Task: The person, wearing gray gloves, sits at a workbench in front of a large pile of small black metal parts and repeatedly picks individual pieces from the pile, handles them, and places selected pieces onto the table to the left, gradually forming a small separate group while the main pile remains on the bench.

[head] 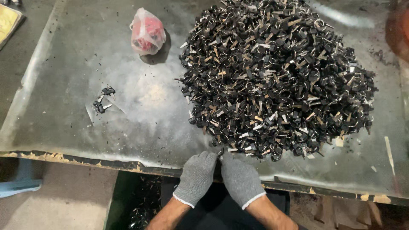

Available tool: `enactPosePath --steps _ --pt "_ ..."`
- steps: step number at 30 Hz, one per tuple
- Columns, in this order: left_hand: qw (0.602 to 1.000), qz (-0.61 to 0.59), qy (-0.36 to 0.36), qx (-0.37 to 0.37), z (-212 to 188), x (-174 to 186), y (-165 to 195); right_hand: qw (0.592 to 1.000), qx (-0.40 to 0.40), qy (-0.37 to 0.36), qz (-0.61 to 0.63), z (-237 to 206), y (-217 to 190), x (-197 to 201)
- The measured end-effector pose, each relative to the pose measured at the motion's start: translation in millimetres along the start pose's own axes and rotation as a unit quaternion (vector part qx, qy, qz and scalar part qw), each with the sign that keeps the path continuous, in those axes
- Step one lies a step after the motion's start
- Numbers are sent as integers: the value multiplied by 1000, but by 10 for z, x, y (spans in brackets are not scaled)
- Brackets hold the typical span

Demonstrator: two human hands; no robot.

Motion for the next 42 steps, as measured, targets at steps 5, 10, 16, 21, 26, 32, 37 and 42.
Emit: enactPosePath --steps 5,10,16,21,26,32,37,42 --pt "999 -21 24 -1 37 33 0 994 69 56 59 56 107 -10" --pt "995 -65 80 4 34 78 15 998 41 42 -2 58 142 -150" --pt "995 -88 43 -16 9 62 -87 976 117 141 -114 -67 100 -273" --pt "995 -96 7 -38 -35 11 -109 996 46 47 -56 -23 6 -353" --pt "996 -89 24 -7 -2 111 -56 982 166 -67 65 203 144 -55" --pt "997 -23 72 4 -17 177 20 981 107 110 121 70 261 -157" --pt "997 -15 61 49 -47 178 65 993 107 37 31 -58 319 -348" --pt "988 -113 75 78 -20 245 48 981 143 101 -85 -23 370 -304"
Point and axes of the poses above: each hand's wrist, its own z-axis towards the middle knuckle, its own x-axis out of the back of the hand, y = z × x, the point moved 2 cm from there along z, towards the middle knuckle, and after that the axes turned 1 degree about y, right-handed, at the moved point
